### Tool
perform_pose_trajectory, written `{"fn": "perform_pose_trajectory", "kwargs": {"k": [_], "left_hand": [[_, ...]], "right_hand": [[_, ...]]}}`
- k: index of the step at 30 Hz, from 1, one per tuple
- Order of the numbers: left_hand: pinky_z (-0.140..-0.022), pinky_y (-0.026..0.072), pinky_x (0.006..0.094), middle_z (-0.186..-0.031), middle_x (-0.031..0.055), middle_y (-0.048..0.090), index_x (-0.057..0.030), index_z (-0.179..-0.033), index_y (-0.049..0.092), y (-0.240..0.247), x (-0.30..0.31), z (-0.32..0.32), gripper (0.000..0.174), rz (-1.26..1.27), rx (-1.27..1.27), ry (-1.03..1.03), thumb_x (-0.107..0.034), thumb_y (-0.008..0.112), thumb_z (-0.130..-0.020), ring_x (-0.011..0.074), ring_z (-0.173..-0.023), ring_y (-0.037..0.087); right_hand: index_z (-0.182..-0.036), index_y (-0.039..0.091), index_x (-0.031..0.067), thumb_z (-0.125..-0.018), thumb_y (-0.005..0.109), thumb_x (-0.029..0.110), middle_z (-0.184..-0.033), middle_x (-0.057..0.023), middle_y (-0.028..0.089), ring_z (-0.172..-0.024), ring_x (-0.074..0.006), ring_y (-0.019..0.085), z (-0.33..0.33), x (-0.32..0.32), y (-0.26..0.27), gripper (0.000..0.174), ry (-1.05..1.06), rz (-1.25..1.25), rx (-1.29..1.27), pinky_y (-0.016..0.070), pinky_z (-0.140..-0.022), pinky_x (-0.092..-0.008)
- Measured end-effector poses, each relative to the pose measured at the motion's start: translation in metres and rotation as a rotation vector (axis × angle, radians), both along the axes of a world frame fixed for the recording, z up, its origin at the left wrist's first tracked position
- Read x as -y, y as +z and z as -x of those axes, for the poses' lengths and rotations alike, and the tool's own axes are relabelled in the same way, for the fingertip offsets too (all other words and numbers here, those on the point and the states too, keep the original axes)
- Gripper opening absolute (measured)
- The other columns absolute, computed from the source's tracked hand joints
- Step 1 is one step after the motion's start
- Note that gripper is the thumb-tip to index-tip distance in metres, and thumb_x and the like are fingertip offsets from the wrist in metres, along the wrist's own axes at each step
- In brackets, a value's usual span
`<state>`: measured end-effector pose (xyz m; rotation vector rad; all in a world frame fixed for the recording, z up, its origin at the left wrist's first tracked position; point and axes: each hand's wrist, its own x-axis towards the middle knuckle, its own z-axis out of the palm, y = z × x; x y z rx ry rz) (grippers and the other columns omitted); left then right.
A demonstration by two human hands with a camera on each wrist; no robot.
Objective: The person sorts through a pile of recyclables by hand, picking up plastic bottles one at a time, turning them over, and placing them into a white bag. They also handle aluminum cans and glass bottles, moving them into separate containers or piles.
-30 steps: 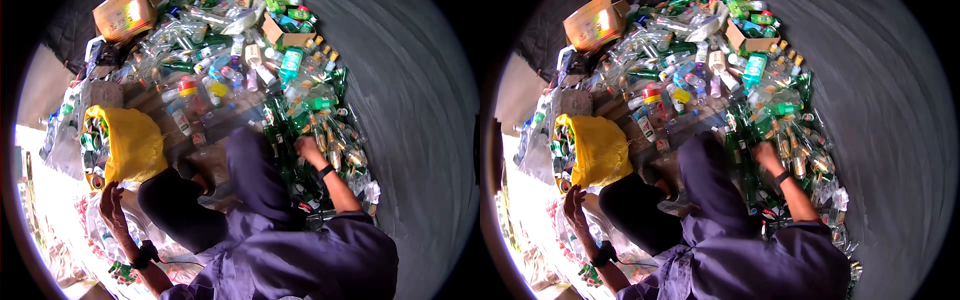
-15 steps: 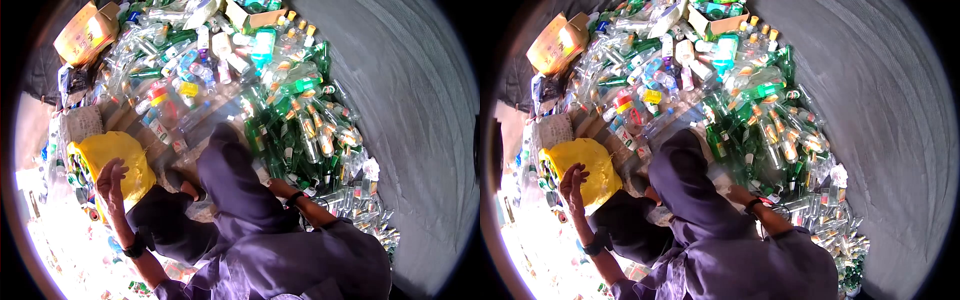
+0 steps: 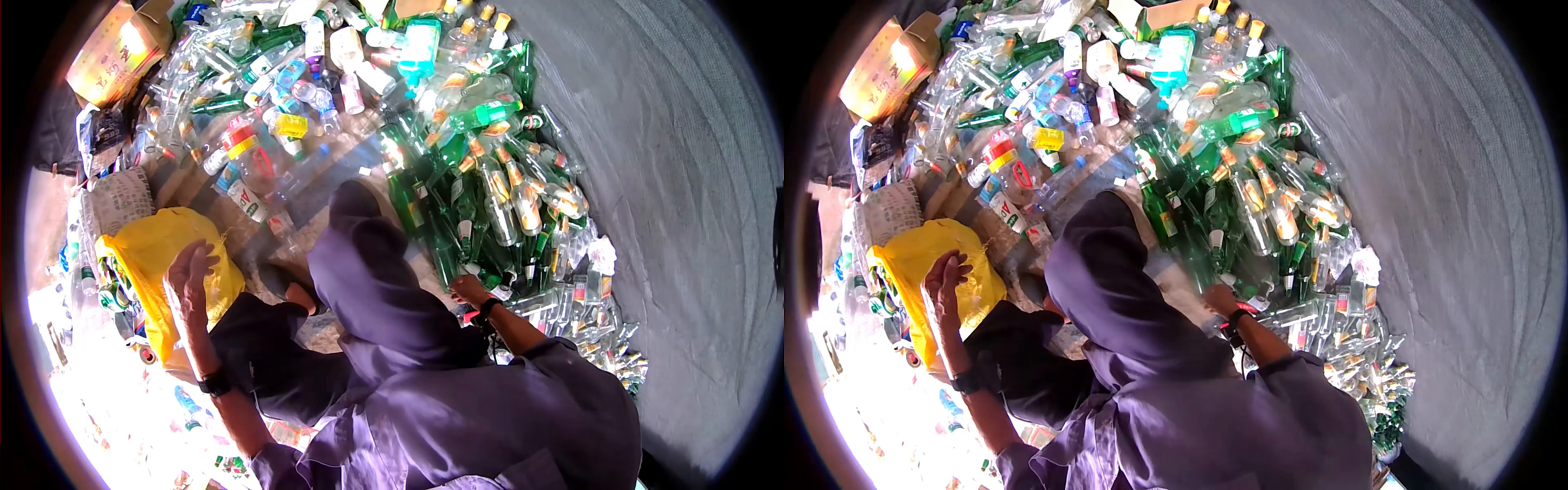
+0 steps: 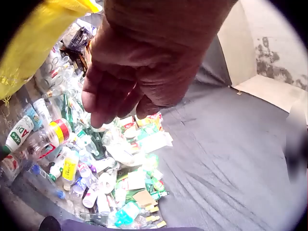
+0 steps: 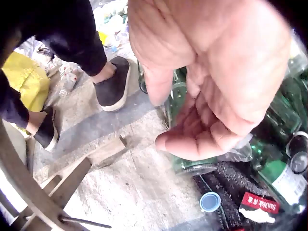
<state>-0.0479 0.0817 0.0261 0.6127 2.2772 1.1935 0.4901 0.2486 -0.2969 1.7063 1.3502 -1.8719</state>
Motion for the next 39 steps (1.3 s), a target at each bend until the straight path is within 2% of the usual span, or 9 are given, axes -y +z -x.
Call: {"fn": "perform_pose_trajectory", "kwargs": {"k": [8,14,16,24,28,30,33,36,39], "left_hand": [[-0.079,0.0528,0.0294,-0.105,0.0156,0.072,0.0045,-0.119,0.065,0.000,-0.011,-0.004,0.041,-0.012,0.007,-0.051,-0.029,0.061,-0.097,0.0194,-0.088,0.070],[-0.078,0.0524,0.0276,-0.107,0.0155,0.072,0.0045,-0.121,0.064,-0.007,-0.012,0.002,0.041,0.009,-0.015,-0.097,-0.029,0.062,-0.098,0.0170,-0.088,0.070],[-0.078,0.0523,0.0276,-0.107,0.0157,0.072,0.0044,-0.122,0.063,-0.008,-0.012,0.002,0.041,0.043,-0.026,-0.085,-0.029,0.062,-0.098,0.0170,-0.088,0.070],[-0.080,0.0524,0.0282,-0.109,0.0161,0.072,0.0045,-0.123,0.063,-0.013,-0.007,0.002,0.043,0.049,0.028,-0.070,-0.030,0.060,-0.098,0.0180,-0.089,0.070],[-0.080,0.0524,0.0285,-0.109,0.0157,0.072,0.0040,-0.123,0.063,-0.009,-0.013,-0.001,0.042,0.081,0.009,-0.075,-0.029,0.060,-0.099,0.0178,-0.090,0.070],[-0.080,0.0524,0.0286,-0.109,0.0158,0.072,0.0039,-0.123,0.063,-0.011,-0.015,0.000,0.042,0.077,0.010,-0.086,-0.030,0.060,-0.099,0.0178,-0.090,0.070],[-0.080,0.0524,0.0287,-0.109,0.0158,0.072,0.0037,-0.123,0.063,-0.013,-0.017,0.001,0.041,0.060,0.008,-0.099,-0.029,0.061,-0.099,0.0179,-0.091,0.070],[-0.080,0.0523,0.0288,-0.109,0.0157,0.072,0.0035,-0.123,0.063,-0.013,-0.018,0.000,0.041,0.037,0.018,-0.088,-0.029,0.061,-0.098,0.0179,-0.090,0.070],[-0.080,0.0522,0.0288,-0.110,0.0157,0.072,0.0031,-0.123,0.063,-0.011,-0.017,-0.002,0.040,0.032,0.034,-0.075,-0.028,0.062,-0.098,0.0177,-0.091,0.070]], "right_hand": [[-0.086,0.067,0.0060,-0.093,0.060,0.020,-0.081,-0.0052,0.067,-0.069,-0.0198,0.069,-0.045,0.006,-0.067,0.016,-0.463,0.328,-0.112,0.0550,-0.055,-0.0303],[-0.094,0.066,0.0051,-0.093,0.062,0.026,-0.084,-0.0065,0.069,-0.073,-0.0199,0.071,-0.036,0.006,-0.075,0.021,0.372,-0.283,-0.073,0.0568,-0.058,-0.0333],[-0.092,0.062,0.0081,-0.095,0.056,0.019,-0.076,-0.0044,0.065,-0.061,-0.0187,0.065,-0.006,0.005,-0.012,0.013,-0.079,-0.021,-0.050,0.0493,-0.048,-0.0331],[-0.084,0.063,0.0083,-0.091,0.063,0.024,-0.074,-0.0006,0.061,-0.060,-0.0148,0.060,-0.059,0.033,-0.047,0.017,-0.096,0.524,-0.113,0.0507,-0.053,-0.0294],[-0.068,0.055,0.0082,-0.091,0.055,0.015,-0.063,-0.0027,0.058,-0.052,-0.0150,0.061,-0.070,0.048,-0.046,0.024,1.398,-0.629,-0.197,0.0509,-0.048,-0.0318],[-0.067,0.055,0.0084,-0.091,0.056,0.015,-0.061,-0.0023,0.057,-0.052,-0.0153,0.061,-0.075,0.046,-0.038,0.024,1.183,-0.528,-0.226,0.0509,-0.048,-0.0311],[-0.065,0.055,0.0072,-0.090,0.055,0.014,-0.057,-0.0024,0.055,-0.050,-0.0136,0.059,-0.079,0.048,-0.049,0.026,1.291,-0.629,-0.145,0.0497,-0.046,-0.0298],[-0.065,0.056,0.0048,-0.086,0.058,0.021,-0.059,-0.0055,0.056,-0.054,-0.0142,0.063,-0.051,0.036,-0.011,0.027,0.386,-0.045,-0.013,0.0488,-0.045,-0.0299],[-0.066,0.057,0.0048,-0.086,0.060,0.026,-0.059,-0.0067,0.057,-0.053,-0.0178,0.062,-0.039,0.039,0.010,0.029,0.198,0.021,0.021,0.0480,-0.045,-0.0345]]}}
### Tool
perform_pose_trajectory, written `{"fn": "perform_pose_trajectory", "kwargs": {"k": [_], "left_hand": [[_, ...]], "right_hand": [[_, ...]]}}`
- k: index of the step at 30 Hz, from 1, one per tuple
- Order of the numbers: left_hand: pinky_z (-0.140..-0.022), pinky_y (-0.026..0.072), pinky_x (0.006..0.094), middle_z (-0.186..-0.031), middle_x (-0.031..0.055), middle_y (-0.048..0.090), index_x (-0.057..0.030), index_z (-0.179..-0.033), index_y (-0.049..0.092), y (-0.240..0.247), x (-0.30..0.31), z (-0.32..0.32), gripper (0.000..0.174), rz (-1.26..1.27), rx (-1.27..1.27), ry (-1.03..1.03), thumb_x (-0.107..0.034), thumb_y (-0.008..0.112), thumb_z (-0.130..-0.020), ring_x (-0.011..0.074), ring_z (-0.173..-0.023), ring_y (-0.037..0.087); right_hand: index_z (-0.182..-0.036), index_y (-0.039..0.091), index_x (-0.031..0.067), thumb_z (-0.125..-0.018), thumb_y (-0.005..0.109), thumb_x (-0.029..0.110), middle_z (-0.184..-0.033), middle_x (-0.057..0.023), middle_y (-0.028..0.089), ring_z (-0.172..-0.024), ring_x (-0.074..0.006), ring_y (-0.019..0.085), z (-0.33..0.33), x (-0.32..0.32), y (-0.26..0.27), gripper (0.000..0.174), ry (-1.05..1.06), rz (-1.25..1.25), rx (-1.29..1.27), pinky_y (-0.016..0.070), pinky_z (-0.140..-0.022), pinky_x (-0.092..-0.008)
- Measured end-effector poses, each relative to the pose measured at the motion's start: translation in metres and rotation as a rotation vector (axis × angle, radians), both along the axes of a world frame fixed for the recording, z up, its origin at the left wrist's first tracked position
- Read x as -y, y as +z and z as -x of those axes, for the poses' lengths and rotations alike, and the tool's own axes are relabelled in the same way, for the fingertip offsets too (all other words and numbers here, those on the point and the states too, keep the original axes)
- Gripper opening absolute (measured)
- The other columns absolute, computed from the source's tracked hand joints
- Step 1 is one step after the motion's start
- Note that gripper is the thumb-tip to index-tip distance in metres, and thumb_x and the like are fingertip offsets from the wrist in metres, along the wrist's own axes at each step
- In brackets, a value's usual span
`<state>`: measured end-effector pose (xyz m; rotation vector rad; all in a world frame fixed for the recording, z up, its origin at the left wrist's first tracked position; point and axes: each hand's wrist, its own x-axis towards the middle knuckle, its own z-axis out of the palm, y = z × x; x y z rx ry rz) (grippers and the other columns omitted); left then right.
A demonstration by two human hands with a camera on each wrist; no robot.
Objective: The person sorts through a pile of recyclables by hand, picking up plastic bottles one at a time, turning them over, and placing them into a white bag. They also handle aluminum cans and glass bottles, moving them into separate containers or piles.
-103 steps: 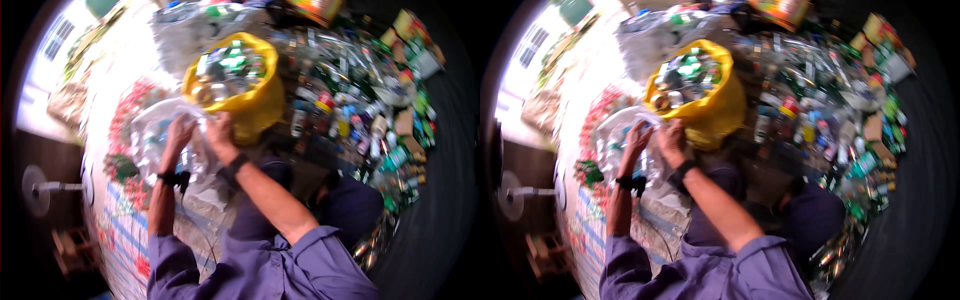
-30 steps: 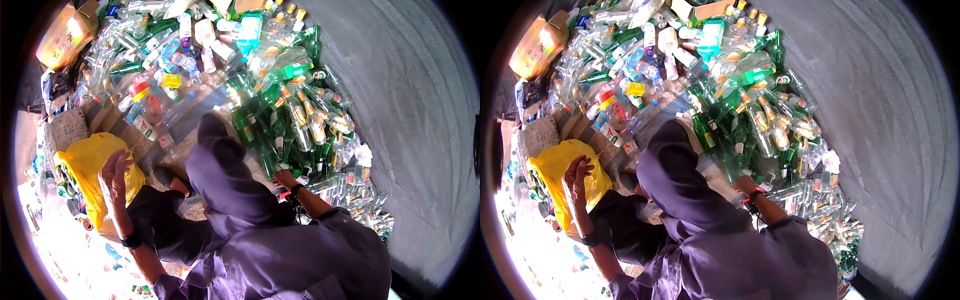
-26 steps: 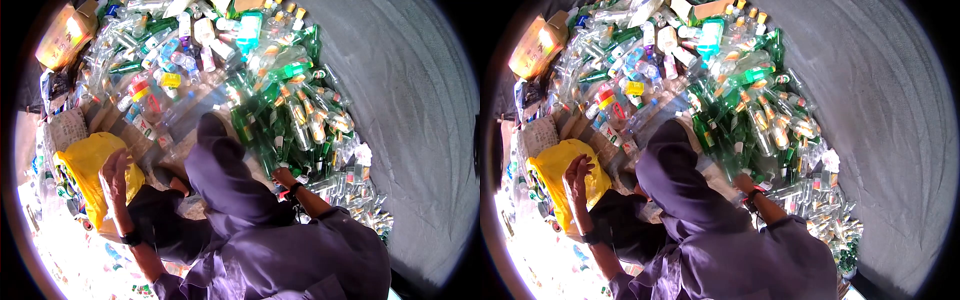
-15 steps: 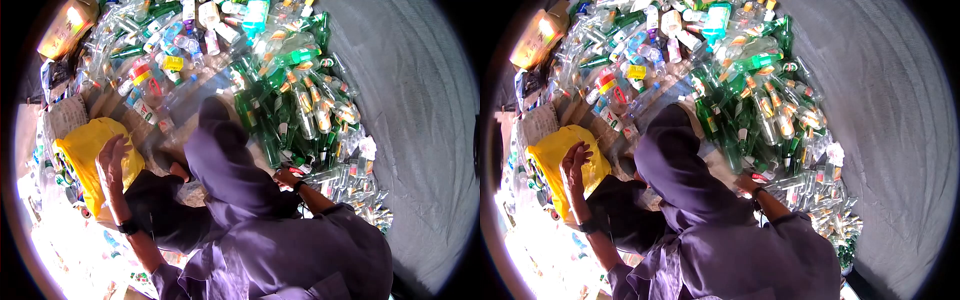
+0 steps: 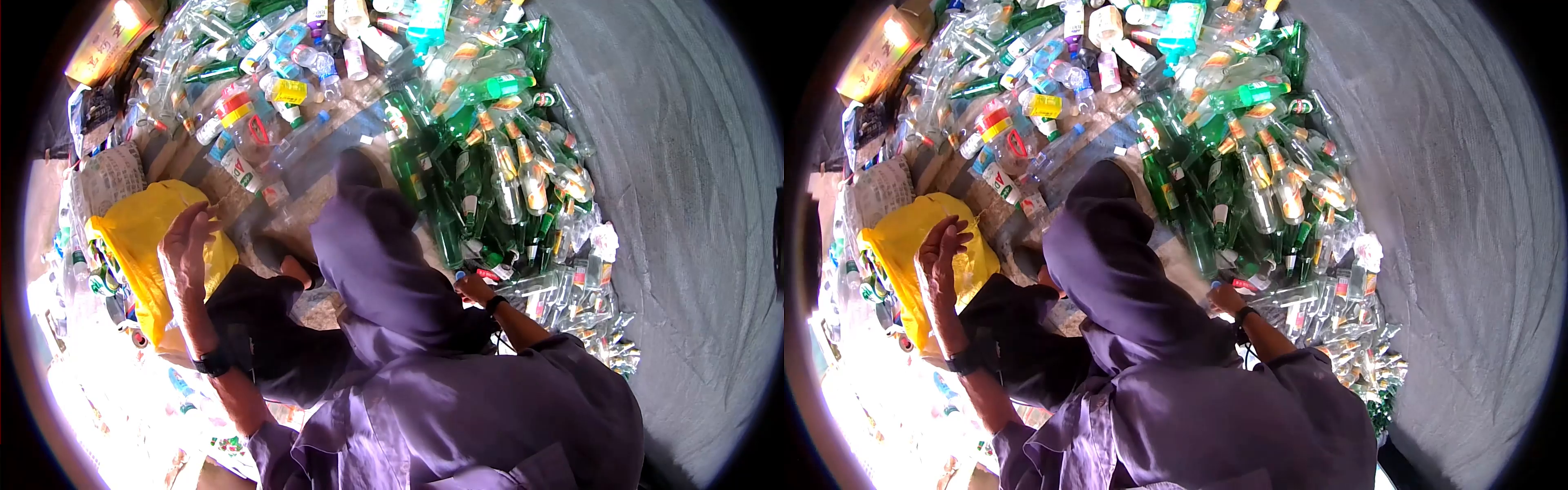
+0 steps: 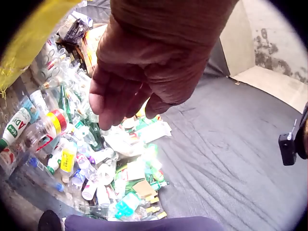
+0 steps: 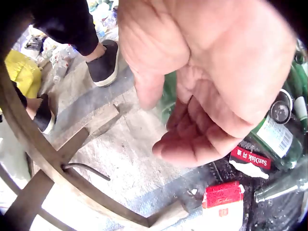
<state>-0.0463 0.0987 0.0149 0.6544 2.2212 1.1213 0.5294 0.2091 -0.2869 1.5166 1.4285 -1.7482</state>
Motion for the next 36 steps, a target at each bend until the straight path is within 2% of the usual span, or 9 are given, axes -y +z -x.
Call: {"fn": "perform_pose_trajectory", "kwargs": {"k": [8,12,18,20,22,28,29,32,36], "left_hand": [[-0.082,0.0513,0.0292,-0.110,0.0157,0.072,0.0029,-0.124,0.063,-0.002,0.006,-0.003,0.041,0.047,-0.002,-0.014,-0.028,0.061,-0.098,0.0176,-0.092,0.069],[-0.083,0.0510,0.0297,-0.110,0.0151,0.072,0.0029,-0.124,0.063,0.004,0.000,-0.006,0.042,0.092,-0.045,-0.033,-0.029,0.061,-0.098,0.0175,-0.092,0.069],[-0.081,0.0508,0.0291,-0.107,0.0133,0.072,0.0032,-0.123,0.064,0.005,-0.004,-0.009,0.039,0.112,-0.068,-0.064,-0.026,0.061,-0.097,0.0161,-0.091,0.069],[-0.078,0.0510,0.0278,-0.102,0.0116,0.073,0.0033,-0.121,0.065,0.003,-0.004,-0.008,0.035,0.062,-0.090,-0.097,-0.022,0.060,-0.097,0.0149,-0.086,0.068],[-0.079,0.0523,0.0307,-0.091,0.0152,0.072,0.0007,-0.112,0.069,0.006,-0.009,-0.015,0.033,0.053,-0.096,-0.045,-0.022,0.060,-0.090,0.0198,-0.083,0.069],[-0.082,0.0512,0.0300,-0.094,0.0130,0.074,0.0042,-0.114,0.067,0.016,-0.008,-0.019,0.033,-0.091,0.025,-0.019,-0.020,0.065,-0.091,0.0173,-0.087,0.069],[-0.079,0.0515,0.0287,-0.097,0.0125,0.073,0.0044,-0.115,0.067,0.017,-0.005,-0.019,0.035,-0.119,0.048,-0.034,-0.023,0.064,-0.093,0.0160,-0.085,0.069],[-0.077,0.0517,0.0274,-0.099,0.0128,0.073,0.0048,-0.116,0.066,0.026,-0.001,-0.023,0.036,-0.165,0.094,-0.023,-0.025,0.064,-0.095,0.0153,-0.084,0.069],[-0.079,0.0520,0.0282,-0.099,0.0148,0.073,0.0057,-0.116,0.066,0.027,0.007,-0.026,0.038,-0.256,0.188,0.030,-0.024,0.067,-0.094,0.0173,-0.085,0.070]], "right_hand": [[-0.075,0.069,0.0127,-0.086,0.060,0.036,-0.072,-0.0117,0.066,-0.071,-0.0315,0.068,-0.099,0.060,-0.058,0.027,0.439,-0.450,-0.437,0.0516,-0.065,-0.0449],[-0.070,0.067,0.0092,-0.087,0.056,0.036,-0.069,-0.0138,0.065,-0.069,-0.0330,0.066,-0.128,0.075,-0.057,0.033,0.109,-0.263,-0.421,0.0496,-0.063,-0.0447],[-0.071,0.064,0.0070,-0.087,0.057,0.032,-0.068,-0.0127,0.064,-0.067,-0.0287,0.065,-0.093,0.042,-0.035,0.031,0.587,-0.421,-0.248,0.0498,-0.064,-0.0419],[-0.073,0.062,0.0078,-0.088,0.056,0.027,-0.069,-0.0098,0.063,-0.067,-0.0257,0.064,-0.062,0.028,-0.017,0.024,0.281,-0.330,-0.406,0.0492,-0.063,-0.0407],[-0.078,0.061,0.0080,-0.087,0.055,0.022,-0.069,-0.0080,0.062,-0.066,-0.0242,0.064,-0.037,0.009,-0.008,0.018,0.214,-0.291,-0.458,0.0493,-0.061,-0.0397],[-0.103,0.058,0.0077,-0.086,0.051,0.009,-0.063,-0.0027,0.059,-0.062,-0.0215,0.063,0.050,-0.064,-0.003,0.019,1.362,-0.667,-0.400,0.0513,-0.056,-0.0364],[-0.101,0.061,0.0060,-0.088,0.049,0.009,-0.063,-0.0032,0.060,-0.059,-0.0211,0.063,0.077,-0.076,0.024,0.018,1.318,-0.801,-0.381,0.0503,-0.054,-0.0360],[-0.092,0.066,0.0020,-0.092,0.050,0.010,-0.064,-0.0082,0.063,-0.057,-0.0237,0.066,0.156,-0.118,0.096,0.018,0.804,-0.440,-0.240,0.0478,-0.049,-0.0376],[-0.083,0.067,0.0051,-0.090,0.063,0.023,-0.066,-0.0063,0.062,-0.056,-0.0150,0.061,0.208,-0.170,0.082,0.019,0.261,-0.222,-0.286,0.0499,-0.052,-0.0288]]}}
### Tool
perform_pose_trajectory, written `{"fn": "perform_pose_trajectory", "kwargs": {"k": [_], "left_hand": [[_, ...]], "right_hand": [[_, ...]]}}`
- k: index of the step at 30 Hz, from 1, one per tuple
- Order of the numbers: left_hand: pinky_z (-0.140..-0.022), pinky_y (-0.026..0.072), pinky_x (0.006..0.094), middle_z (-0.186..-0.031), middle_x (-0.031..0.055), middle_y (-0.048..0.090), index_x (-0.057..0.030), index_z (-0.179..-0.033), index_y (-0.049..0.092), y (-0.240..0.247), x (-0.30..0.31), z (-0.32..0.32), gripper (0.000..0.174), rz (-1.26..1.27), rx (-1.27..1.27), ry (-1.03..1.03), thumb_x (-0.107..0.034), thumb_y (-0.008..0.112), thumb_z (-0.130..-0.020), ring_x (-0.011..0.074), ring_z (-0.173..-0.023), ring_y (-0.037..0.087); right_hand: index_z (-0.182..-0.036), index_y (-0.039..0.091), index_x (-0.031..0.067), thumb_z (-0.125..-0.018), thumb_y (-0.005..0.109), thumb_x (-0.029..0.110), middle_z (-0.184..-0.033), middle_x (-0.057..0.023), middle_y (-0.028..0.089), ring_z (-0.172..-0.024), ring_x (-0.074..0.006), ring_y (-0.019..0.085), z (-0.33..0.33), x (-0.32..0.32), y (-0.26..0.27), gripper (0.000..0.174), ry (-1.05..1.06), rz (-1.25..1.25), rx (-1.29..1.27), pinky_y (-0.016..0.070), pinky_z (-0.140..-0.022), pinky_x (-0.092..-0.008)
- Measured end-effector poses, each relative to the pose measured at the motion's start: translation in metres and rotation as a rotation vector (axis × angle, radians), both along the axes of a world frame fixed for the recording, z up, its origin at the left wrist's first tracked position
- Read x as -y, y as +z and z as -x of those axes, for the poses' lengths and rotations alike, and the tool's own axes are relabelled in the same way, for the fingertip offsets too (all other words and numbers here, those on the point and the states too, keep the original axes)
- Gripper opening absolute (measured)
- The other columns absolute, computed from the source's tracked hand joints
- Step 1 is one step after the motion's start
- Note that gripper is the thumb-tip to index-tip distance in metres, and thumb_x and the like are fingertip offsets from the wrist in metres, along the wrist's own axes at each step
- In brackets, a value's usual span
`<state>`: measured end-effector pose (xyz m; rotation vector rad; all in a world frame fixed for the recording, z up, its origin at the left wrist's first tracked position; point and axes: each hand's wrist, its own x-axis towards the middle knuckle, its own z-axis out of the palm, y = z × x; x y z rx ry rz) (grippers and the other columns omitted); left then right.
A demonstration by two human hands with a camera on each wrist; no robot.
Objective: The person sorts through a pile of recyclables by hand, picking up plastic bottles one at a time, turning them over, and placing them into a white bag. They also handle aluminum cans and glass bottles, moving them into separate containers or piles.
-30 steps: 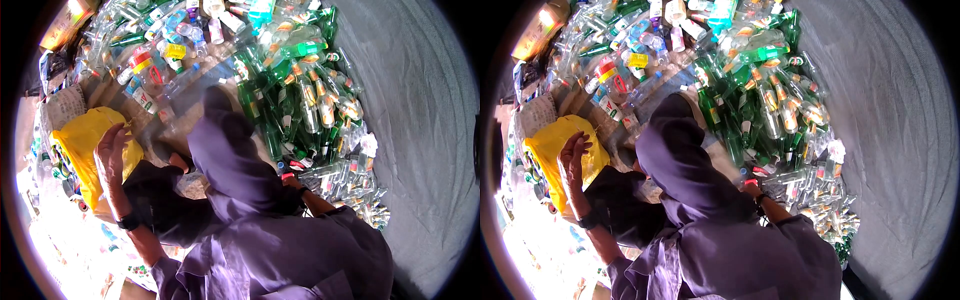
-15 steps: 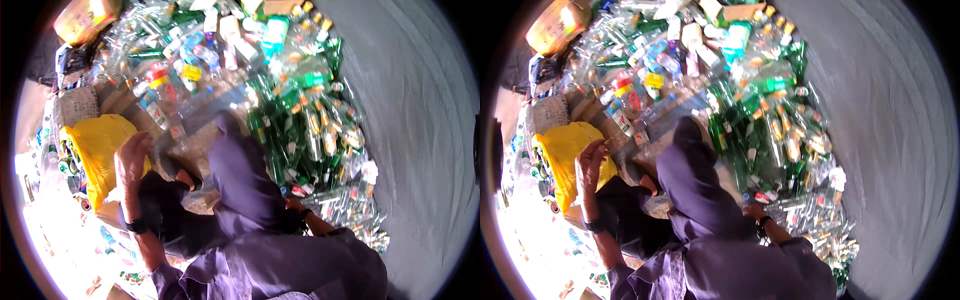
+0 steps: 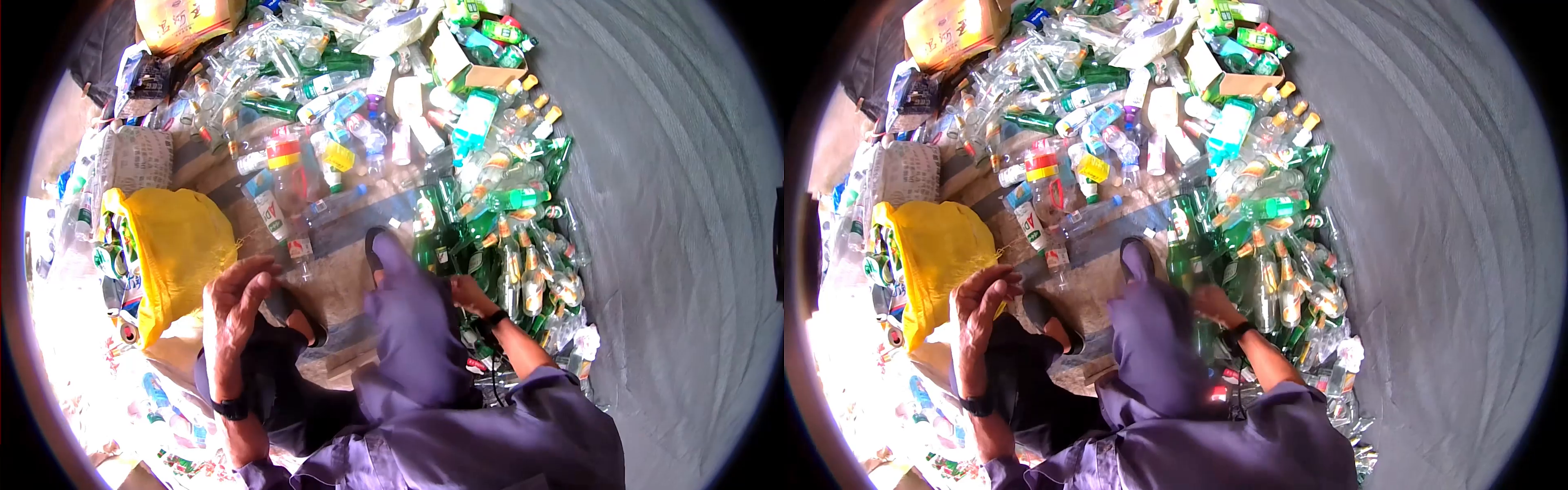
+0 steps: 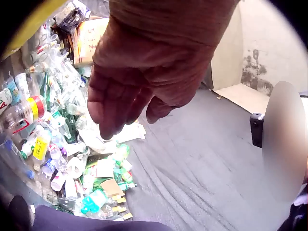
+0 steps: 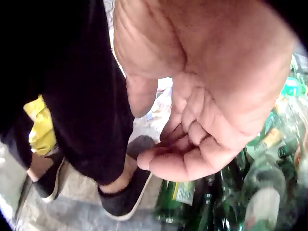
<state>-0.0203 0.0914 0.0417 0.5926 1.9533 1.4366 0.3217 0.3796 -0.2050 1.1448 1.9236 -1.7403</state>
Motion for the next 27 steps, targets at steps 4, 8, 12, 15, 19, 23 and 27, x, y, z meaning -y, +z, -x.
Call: {"fn": "perform_pose_trajectory", "kwargs": {"k": [4,8,12,15,19,23,27], "left_hand": [[-0.083,0.0529,0.0301,-0.100,0.0141,0.073,0.0060,-0.114,0.066,0.021,0.002,-0.006,0.035,-0.047,0.112,0.049,-0.021,0.070,-0.092,0.0190,-0.090,0.069],[-0.084,0.0531,0.0301,-0.098,0.0144,0.073,0.0068,-0.113,0.066,0.033,0.004,-0.012,0.035,-0.029,0.099,0.091,-0.021,0.070,-0.091,0.0204,-0.090,0.070],[-0.080,0.0533,0.0304,-0.090,0.0140,0.073,0.0054,-0.107,0.068,0.042,0.002,-0.012,0.038,0.061,0.023,0.049,-0.028,0.070,-0.088,0.0203,-0.085,0.071],[-0.077,0.0536,0.0316,-0.088,0.0135,0.072,0.0024,-0.104,0.070,0.043,0.002,-0.007,0.034,0.093,-0.041,-0.052,-0.027,0.070,-0.087,0.0254,-0.083,0.071],[-0.074,0.0545,0.0337,-0.086,0.0135,0.073,0.0024,-0.099,0.071,0.040,-0.002,0.000,0.040,0.143,-0.145,-0.149,-0.035,0.066,-0.088,0.0268,-0.079,0.071],[-0.070,0.0536,0.0342,-0.097,0.0157,0.071,0.0008,-0.108,0.070,0.054,-0.003,0.008,0.035,0.183,-0.129,-0.206,-0.031,0.064,-0.092,0.0262,-0.077,0.069],[-0.072,0.0544,0.0342,-0.086,0.0138,0.073,0.0026,-0.102,0.071,0.038,-0.002,0.001,0.039,0.088,-0.162,-0.181,-0.033,0.066,-0.088,0.0278,-0.079,0.071]], "right_hand": [[-0.086,0.064,0.0062,-0.089,0.067,0.021,-0.076,0.0004,0.059,-0.068,-0.0103,0.058,0.065,-0.063,-0.016,0.016,-0.241,0.011,-0.277,0.0480,-0.054,-0.0269],[-0.094,0.053,0.0075,-0.088,0.070,0.020,-0.073,0.0019,0.049,-0.063,-0.0107,0.050,0.124,-0.140,-0.048,0.022,-0.392,-0.219,-0.414,0.0443,-0.052,-0.0281],[-0.102,0.050,0.0060,-0.082,0.072,0.017,-0.084,-0.0033,0.053,-0.067,-0.0153,0.052,0.169,-0.200,-0.059,0.032,-0.600,-0.204,-0.363,0.0455,-0.054,-0.0311],[-0.109,0.052,0.0041,-0.080,0.075,0.016,-0.097,-0.0081,0.059,-0.082,-0.0205,0.059,0.194,-0.221,-0.083,0.039,-0.810,-0.207,-0.221,0.0494,-0.055,-0.0308],[-0.098,0.056,0.0121,-0.086,0.070,0.019,-0.079,-0.0020,0.054,-0.071,-0.0176,0.058,0.207,-0.239,-0.115,0.020,-0.942,-0.194,-0.068,0.0575,-0.075,-0.0441],[-0.107,0.055,0.0079,-0.092,0.065,0.013,-0.098,-0.0071,0.058,-0.083,-0.0226,0.064,0.212,-0.249,-0.135,0.018,-0.968,-0.008,-0.118,0.0586,-0.075,-0.0432],[-0.114,0.055,0.0064,-0.095,0.063,0.016,-0.108,-0.0082,0.059,-0.094,-0.0240,0.065,0.210,-0.239,-0.131,0.023,-0.950,-0.024,-0.129,0.0589,-0.074,-0.0397]]}}
